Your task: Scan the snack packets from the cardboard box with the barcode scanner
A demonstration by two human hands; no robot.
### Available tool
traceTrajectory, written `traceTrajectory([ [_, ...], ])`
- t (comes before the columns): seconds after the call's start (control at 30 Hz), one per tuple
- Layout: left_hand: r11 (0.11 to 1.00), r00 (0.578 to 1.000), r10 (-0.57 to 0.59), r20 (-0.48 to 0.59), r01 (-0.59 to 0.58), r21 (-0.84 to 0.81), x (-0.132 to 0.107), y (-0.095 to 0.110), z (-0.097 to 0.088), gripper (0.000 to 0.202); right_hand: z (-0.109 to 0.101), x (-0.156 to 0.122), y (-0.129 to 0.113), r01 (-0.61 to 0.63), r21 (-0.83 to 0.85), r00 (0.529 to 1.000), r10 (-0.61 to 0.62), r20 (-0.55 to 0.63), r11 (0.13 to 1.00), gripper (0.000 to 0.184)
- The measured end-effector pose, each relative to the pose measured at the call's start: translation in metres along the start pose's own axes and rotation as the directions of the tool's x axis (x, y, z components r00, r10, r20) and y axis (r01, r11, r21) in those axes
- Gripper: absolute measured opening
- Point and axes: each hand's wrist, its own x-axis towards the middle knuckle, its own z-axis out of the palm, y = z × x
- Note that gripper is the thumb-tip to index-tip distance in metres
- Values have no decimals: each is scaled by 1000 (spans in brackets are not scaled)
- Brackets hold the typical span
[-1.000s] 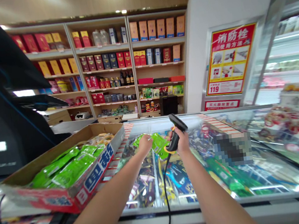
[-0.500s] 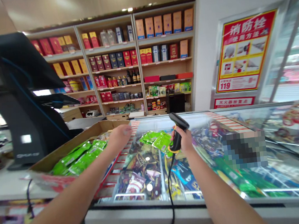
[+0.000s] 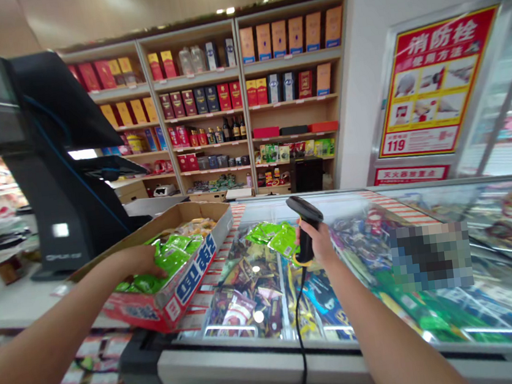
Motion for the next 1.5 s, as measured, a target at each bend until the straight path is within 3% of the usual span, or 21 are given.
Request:
traceTrajectory([
  [0.03,987,997,-43,68,32,157,-6,1,-1,45,0,0,0,-3,-5,1000,3,4,1000,31],
  [0.1,856,976,-91,196,-24,516,-11,7,-3,47,0,0,2,-5,-15,1000,5,13,1000,31],
  [0.2,735,986,2,169,-116,668,-12,21,-10,45,0,0,4,-7,-26,1000,7,23,1000,30],
  [0.3,795,990,138,-7,-106,598,-18,40,-16,36,-1,0,4,-5,-40,1000,6,26,999,31],
  [0.4,956,975,196,-102,-167,243,-38,65,-3,34,0,-1,3,1,-61,999,2,38,998,31],
  [0.47,975,984,175,-31,-178,-134,-53,82,23,33,1,-3,2,-1,-76,999,4,48,997,30],
  [0.57,838,971,234,57,-172,-518,-67,100,85,32,3,-5,2,-1,-107,998,9,68,994,30],
  [0.7,689,988,149,34,-79,-720,-63,96,171,31,4,-7,1,-22,-136,989,42,145,990,29],
  [0.77,618,993,116,27,-51,-785,-56,86,198,31,5,-9,0,-56,-163,970,92,224,985,28],
  [0.83,557,994,104,17,-44,-829,-51,75,212,33,5,-10,-1,-107,-204,936,168,310,973,26],
  [0.93,503,996,84,8,-36,-864,-46,65,214,35,8,-12,-1,-159,-267,881,259,396,950,25],
  [1.03,479,999,45,9,-14,-878,-45,65,211,35,9,-14,-1,-153,-316,860,284,424,936,25],
  [1.5,497,997,77,29,-14,-868,-51,73,204,35,6,-13,3,-154,-352,864,298,405,923,30],
])
